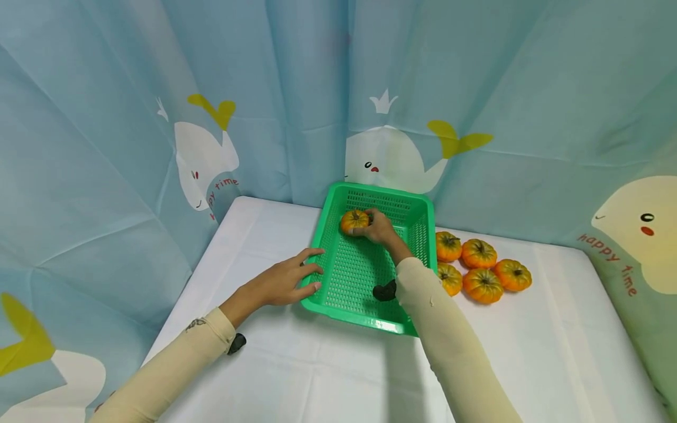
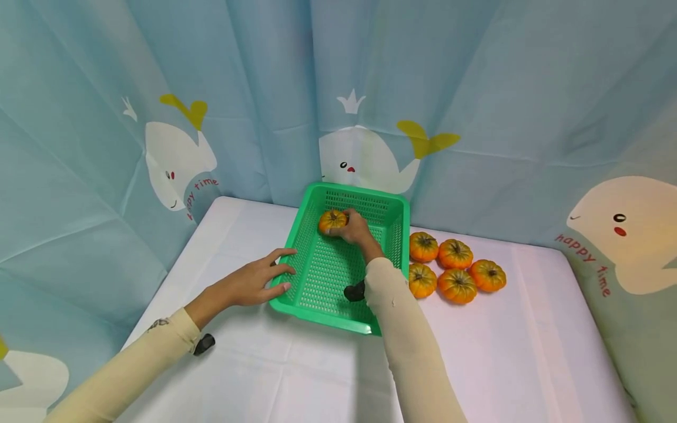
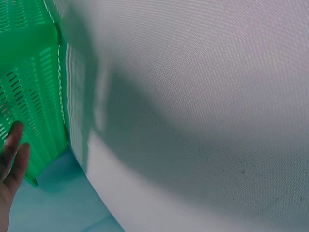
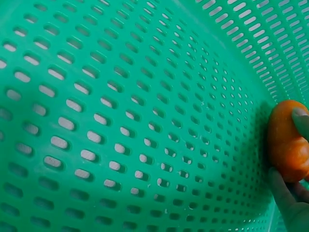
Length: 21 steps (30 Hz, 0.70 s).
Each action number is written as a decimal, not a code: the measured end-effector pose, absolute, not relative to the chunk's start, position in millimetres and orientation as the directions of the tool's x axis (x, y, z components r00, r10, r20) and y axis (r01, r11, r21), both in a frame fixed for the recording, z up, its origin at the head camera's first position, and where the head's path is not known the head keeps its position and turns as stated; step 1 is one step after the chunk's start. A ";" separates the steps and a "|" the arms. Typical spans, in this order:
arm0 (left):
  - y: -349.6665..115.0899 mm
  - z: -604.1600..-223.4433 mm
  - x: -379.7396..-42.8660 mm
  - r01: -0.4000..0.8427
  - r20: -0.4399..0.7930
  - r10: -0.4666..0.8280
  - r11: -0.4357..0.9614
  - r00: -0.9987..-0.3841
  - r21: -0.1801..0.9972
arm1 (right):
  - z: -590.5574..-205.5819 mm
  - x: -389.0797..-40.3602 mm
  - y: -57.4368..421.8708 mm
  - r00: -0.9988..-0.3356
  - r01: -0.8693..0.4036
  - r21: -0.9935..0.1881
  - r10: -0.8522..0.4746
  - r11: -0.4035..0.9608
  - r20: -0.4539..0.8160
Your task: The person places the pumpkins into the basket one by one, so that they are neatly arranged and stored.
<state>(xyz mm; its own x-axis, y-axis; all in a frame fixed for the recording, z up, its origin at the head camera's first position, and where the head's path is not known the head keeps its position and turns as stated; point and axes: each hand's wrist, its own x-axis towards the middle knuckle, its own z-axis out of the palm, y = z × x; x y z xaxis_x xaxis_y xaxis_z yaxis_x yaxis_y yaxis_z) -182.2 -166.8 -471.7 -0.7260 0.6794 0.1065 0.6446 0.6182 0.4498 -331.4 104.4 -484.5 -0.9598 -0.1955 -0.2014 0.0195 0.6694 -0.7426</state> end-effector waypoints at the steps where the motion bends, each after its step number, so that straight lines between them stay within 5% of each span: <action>1: -166.4 -471.3 -182.6 0.645 0.106 0.679 0.619 -0.726 0.448 | -484.9 -332.5 104.9 -0.959 0.029 -0.746 -0.191 0.665 -0.208; 21: -164.4 -468.5 -180.7 0.635 0.094 0.671 0.632 -0.735 0.444 | -487.1 -330.4 106.4 -0.952 0.013 -0.744 -0.219 0.668 -0.213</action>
<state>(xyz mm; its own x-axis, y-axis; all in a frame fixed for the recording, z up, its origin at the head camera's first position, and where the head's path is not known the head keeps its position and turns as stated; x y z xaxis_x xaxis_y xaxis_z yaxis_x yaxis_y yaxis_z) -180.7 -164.4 -468.5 -0.7350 0.6715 0.0942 0.6347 0.6323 0.4443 -330.4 106.4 -487.1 -0.9522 -0.2187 -0.2135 0.0132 0.6684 -0.7437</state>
